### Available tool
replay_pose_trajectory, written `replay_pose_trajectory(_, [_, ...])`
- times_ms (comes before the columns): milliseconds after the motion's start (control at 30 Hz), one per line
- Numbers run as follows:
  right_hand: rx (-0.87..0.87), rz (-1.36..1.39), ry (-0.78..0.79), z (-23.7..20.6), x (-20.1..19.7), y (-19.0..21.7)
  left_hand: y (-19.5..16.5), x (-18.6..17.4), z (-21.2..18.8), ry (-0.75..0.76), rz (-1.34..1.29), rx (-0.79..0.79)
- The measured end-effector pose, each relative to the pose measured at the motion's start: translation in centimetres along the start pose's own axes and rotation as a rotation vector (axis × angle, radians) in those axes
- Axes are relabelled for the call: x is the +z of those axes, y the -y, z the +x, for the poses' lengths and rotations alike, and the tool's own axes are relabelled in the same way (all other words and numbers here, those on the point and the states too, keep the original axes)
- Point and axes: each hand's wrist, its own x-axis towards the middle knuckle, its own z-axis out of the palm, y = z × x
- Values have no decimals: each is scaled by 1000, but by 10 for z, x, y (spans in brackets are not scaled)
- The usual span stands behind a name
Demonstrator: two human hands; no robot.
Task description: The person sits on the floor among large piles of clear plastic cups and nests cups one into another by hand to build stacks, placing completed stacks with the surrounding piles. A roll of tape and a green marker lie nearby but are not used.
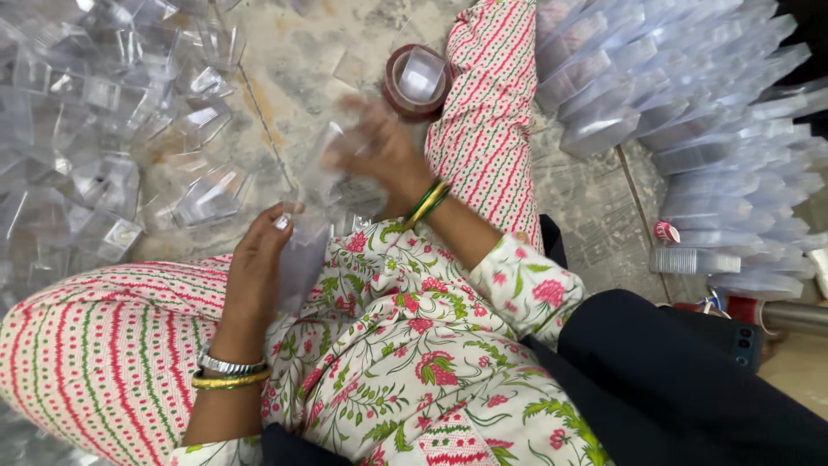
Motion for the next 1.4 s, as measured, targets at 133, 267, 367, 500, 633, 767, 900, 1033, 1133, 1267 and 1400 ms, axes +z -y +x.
replay_pose_trajectory(133, [-33,-461,350,-29,41,-30,-10,10,-5,55,54,298])
replay_pose_trajectory(267, [-56,-495,413,-2,17,-40,-22,6,-10,43,265,524])
replay_pose_trajectory(367, [-503,-1162,-52,39,-17,-34,-22,-2,-11,-3,346,438])
replay_pose_trajectory(500, [-510,-1604,-17,60,-60,-14,-17,-3,-2,175,-347,100])
replay_pose_trajectory(633, [-390,-1600,-3,57,-57,-21,-14,-6,0,314,-659,49])
replay_pose_trajectory(767, [-390,-1768,-65,55,-51,-26,-15,-9,-2,338,-735,-1])
replay_pose_trajectory(900, [-348,-1693,-228,56,-53,-25,-16,-11,-3,269,-686,-30])
replay_pose_trajectory(1033, [-311,-1462,-55,50,-55,-26,-14,-13,-1,349,-742,0])
replay_pose_trajectory(1133, [-309,-1245,29,43,-49,-30,-12,-14,0,330,-714,-13])
replay_pose_trajectory(1267, [-222,-1088,53,38,-32,-31,-11,-13,3,300,-718,-48])
replay_pose_trajectory(1400, [-279,-511,3,23,-11,-12,-7,-12,4,333,-676,-100])
